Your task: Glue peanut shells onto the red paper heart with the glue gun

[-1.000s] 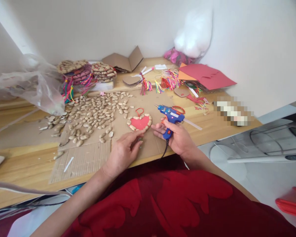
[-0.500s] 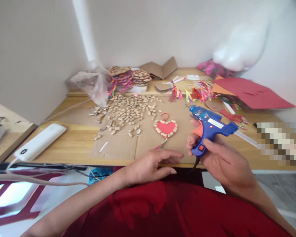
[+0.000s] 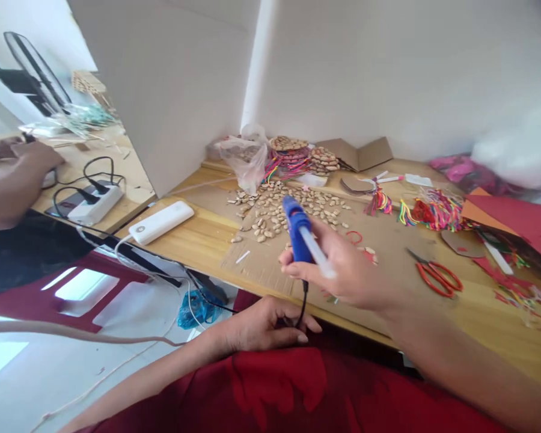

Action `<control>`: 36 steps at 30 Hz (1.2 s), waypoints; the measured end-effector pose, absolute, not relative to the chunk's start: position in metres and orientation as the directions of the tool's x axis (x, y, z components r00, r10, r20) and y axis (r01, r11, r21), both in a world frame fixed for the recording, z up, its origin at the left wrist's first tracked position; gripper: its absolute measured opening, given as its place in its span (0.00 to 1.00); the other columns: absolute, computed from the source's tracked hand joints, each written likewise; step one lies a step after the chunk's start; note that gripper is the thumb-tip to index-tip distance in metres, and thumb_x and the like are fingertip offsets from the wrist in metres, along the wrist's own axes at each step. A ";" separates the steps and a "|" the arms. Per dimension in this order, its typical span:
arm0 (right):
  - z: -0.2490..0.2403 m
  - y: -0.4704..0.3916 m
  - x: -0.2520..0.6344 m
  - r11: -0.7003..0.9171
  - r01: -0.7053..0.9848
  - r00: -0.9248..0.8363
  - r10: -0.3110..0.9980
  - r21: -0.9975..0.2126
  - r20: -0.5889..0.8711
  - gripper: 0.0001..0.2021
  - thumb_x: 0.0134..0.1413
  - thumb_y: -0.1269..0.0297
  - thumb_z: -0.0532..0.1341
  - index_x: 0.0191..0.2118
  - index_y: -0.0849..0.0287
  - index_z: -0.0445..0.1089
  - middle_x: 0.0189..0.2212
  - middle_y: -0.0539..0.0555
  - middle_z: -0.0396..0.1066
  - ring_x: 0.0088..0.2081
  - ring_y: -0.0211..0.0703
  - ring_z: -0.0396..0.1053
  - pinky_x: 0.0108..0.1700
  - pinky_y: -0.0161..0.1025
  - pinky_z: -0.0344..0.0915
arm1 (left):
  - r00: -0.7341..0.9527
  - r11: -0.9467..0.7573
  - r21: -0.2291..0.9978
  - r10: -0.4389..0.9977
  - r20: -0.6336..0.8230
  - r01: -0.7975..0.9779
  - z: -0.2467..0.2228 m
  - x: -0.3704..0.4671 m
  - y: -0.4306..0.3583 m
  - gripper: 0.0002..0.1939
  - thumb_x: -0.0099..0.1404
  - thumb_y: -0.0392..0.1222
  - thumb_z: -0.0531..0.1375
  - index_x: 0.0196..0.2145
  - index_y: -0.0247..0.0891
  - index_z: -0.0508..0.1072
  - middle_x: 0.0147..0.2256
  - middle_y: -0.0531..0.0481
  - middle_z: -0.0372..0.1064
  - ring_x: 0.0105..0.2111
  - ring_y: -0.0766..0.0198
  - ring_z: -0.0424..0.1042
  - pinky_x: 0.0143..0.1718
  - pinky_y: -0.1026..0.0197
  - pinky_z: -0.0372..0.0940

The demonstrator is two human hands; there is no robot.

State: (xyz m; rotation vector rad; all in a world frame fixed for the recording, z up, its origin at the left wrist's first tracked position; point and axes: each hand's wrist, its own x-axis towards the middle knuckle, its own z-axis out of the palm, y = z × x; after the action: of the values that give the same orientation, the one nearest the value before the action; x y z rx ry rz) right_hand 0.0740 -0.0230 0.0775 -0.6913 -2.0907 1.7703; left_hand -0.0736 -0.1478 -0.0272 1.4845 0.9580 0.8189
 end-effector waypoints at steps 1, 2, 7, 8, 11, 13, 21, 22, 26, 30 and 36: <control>0.076 -0.021 0.057 0.156 0.147 -0.838 0.544 -0.977 -0.040 0.33 0.54 0.66 0.70 0.62 0.52 0.58 0.41 0.52 0.79 0.43 0.46 0.79 0.48 0.45 0.74 | 0.380 -0.027 0.992 0.925 -0.023 0.126 -0.031 -0.080 -0.156 0.21 0.73 0.52 0.60 0.52 0.34 0.79 0.41 0.40 0.79 0.37 0.60 0.77 0.42 0.60 0.71; 0.073 -0.019 0.041 0.199 0.151 -0.854 0.520 -0.968 -0.026 0.35 0.54 0.67 0.70 0.64 0.52 0.55 0.43 0.53 0.79 0.45 0.47 0.79 0.51 0.47 0.73 | 0.324 -0.004 0.992 0.945 -0.037 0.123 -0.035 -0.086 -0.164 0.22 0.73 0.54 0.58 0.52 0.34 0.79 0.40 0.41 0.79 0.36 0.61 0.76 0.40 0.61 0.70; 0.049 -0.016 -0.030 0.511 0.322 -0.838 0.546 -0.797 0.012 0.36 0.46 0.61 0.75 0.59 0.60 0.60 0.50 0.64 0.76 0.49 0.57 0.77 0.54 0.53 0.70 | -0.065 0.167 0.971 0.985 -0.158 0.168 -0.055 -0.116 -0.203 0.22 0.72 0.53 0.59 0.55 0.35 0.75 0.37 0.46 0.78 0.37 0.60 0.75 0.42 0.60 0.68; 0.045 -0.017 -0.043 0.570 0.340 -0.839 0.544 -0.748 0.034 0.34 0.46 0.62 0.75 0.57 0.62 0.61 0.51 0.66 0.76 0.50 0.58 0.76 0.53 0.52 0.70 | -0.115 0.201 0.963 0.976 -0.182 0.180 -0.059 -0.122 -0.209 0.22 0.71 0.53 0.59 0.55 0.35 0.75 0.37 0.46 0.78 0.37 0.59 0.75 0.43 0.59 0.68; 0.037 -0.019 -0.080 0.690 0.397 -0.850 0.525 -0.606 0.041 0.33 0.47 0.60 0.75 0.55 0.65 0.64 0.51 0.69 0.75 0.51 0.59 0.76 0.53 0.49 0.70 | -0.211 0.285 0.919 0.950 -0.232 0.274 -0.078 -0.142 -0.225 0.19 0.70 0.51 0.58 0.50 0.37 0.77 0.36 0.47 0.78 0.38 0.57 0.76 0.41 0.59 0.67; 0.034 -0.017 -0.105 0.742 0.422 -0.861 0.508 -0.521 0.026 0.34 0.48 0.59 0.75 0.56 0.68 0.63 0.53 0.71 0.74 0.53 0.58 0.75 0.53 0.46 0.70 | -0.266 0.328 0.882 0.932 -0.244 0.339 -0.091 -0.155 -0.233 0.16 0.70 0.49 0.57 0.48 0.39 0.78 0.34 0.49 0.78 0.37 0.57 0.76 0.39 0.60 0.66; 0.022 -0.001 -0.175 0.823 0.458 -0.873 0.488 -0.337 0.005 0.28 0.50 0.67 0.72 0.55 0.73 0.66 0.47 0.74 0.77 0.50 0.63 0.77 0.50 0.48 0.71 | -0.358 0.405 0.855 0.889 -0.286 0.323 -0.116 -0.176 -0.255 0.22 0.71 0.55 0.54 0.49 0.37 0.79 0.32 0.47 0.78 0.35 0.55 0.76 0.40 0.58 0.68; 0.021 0.002 -0.179 0.825 0.463 -0.871 0.491 -0.322 0.005 0.28 0.51 0.68 0.72 0.55 0.73 0.66 0.47 0.75 0.77 0.49 0.64 0.77 0.50 0.49 0.71 | -0.361 0.401 0.864 0.888 -0.284 0.306 -0.115 -0.176 -0.256 0.23 0.72 0.56 0.54 0.50 0.37 0.78 0.32 0.47 0.78 0.35 0.55 0.76 0.40 0.58 0.68; 0.019 0.009 -0.191 0.829 0.484 -0.862 0.507 -0.280 0.012 0.26 0.53 0.70 0.69 0.56 0.74 0.67 0.48 0.76 0.77 0.49 0.64 0.77 0.48 0.49 0.71 | -0.345 0.356 0.899 0.902 -0.259 0.255 -0.108 -0.174 -0.256 0.26 0.73 0.59 0.53 0.55 0.39 0.77 0.32 0.48 0.77 0.35 0.56 0.75 0.41 0.60 0.68; 0.021 0.013 -0.195 0.840 0.482 -0.865 0.501 -0.250 0.013 0.21 0.55 0.70 0.68 0.54 0.72 0.70 0.49 0.75 0.77 0.50 0.63 0.77 0.50 0.48 0.71 | -0.347 0.334 0.921 0.903 -0.252 0.201 -0.103 -0.172 -0.251 0.28 0.72 0.60 0.54 0.56 0.38 0.76 0.31 0.48 0.78 0.35 0.57 0.75 0.42 0.59 0.68; 0.022 0.015 -0.190 0.852 0.465 -0.872 0.487 -0.240 0.040 0.17 0.59 0.67 0.67 0.52 0.68 0.72 0.48 0.72 0.78 0.50 0.61 0.76 0.51 0.48 0.69 | -0.372 0.304 0.941 0.899 -0.232 0.150 -0.100 -0.171 -0.238 0.29 0.70 0.62 0.56 0.53 0.35 0.77 0.29 0.47 0.77 0.32 0.57 0.74 0.39 0.59 0.68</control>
State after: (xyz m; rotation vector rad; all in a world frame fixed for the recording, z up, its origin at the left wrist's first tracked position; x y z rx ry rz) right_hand -0.1900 0.0154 0.0223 -0.7542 -2.9276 0.3414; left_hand -0.1711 -0.2377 -0.1003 0.9500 1.7433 1.1382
